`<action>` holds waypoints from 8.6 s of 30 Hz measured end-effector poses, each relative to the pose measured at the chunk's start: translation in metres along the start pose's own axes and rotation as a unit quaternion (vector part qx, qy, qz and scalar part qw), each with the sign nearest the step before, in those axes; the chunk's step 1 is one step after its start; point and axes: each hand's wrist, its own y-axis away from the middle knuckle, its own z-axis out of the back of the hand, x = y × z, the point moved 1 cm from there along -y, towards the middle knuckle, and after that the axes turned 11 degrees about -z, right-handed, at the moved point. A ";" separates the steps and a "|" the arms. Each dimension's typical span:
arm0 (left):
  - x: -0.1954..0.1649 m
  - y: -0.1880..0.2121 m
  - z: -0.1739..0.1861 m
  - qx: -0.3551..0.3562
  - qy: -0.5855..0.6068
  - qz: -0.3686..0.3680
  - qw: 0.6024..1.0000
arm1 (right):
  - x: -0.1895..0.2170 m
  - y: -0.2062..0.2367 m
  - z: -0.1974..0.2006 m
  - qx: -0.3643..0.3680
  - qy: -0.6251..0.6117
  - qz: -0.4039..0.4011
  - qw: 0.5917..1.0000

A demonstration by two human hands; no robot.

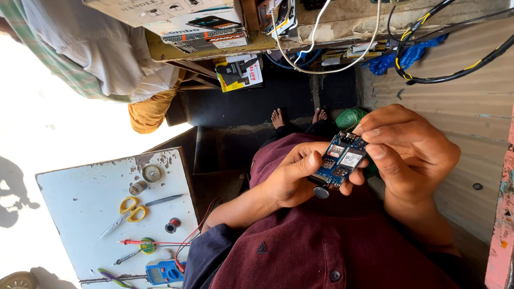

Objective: The person repairs a small circuit board at a cluttered workbench. They hold and turn the board, solder it with a soldering iron, connect a white USB cable to it, then probe the board with multimeter test leads to test it.

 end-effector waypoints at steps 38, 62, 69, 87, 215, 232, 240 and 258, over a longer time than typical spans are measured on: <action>-0.008 -0.019 0.010 -0.005 0.023 0.045 0.999 | -0.029 -0.006 0.014 -0.016 -0.106 -0.072 0.992; -0.012 -0.029 0.008 0.017 0.033 0.057 0.998 | -0.029 -0.007 0.019 -0.027 -0.128 -0.092 0.987; -0.012 -0.032 0.009 0.023 0.020 0.073 0.997 | -0.023 -0.006 0.019 -0.038 -0.137 -0.081 0.987; 0.091 -0.178 -0.013 0.103 -0.350 0.245 0.898 | -0.068 0.077 0.149 -0.430 -0.153 -0.018 0.890; 0.213 -0.276 0.038 -0.123 -0.179 -0.005 0.976 | -0.063 0.064 0.302 -0.314 0.454 -0.167 0.817; 0.226 -0.296 0.010 -0.040 -0.211 0.011 0.977 | -0.046 0.079 0.311 -0.312 0.368 -0.088 0.871; 0.222 -0.289 -0.004 -0.002 -0.337 -0.009 0.941 | -0.040 0.084 0.311 -0.288 0.357 -0.079 0.885; 0.216 -0.289 -0.016 -0.030 -0.347 0.034 0.937 | -0.048 0.084 0.312 -0.280 0.410 -0.055 0.866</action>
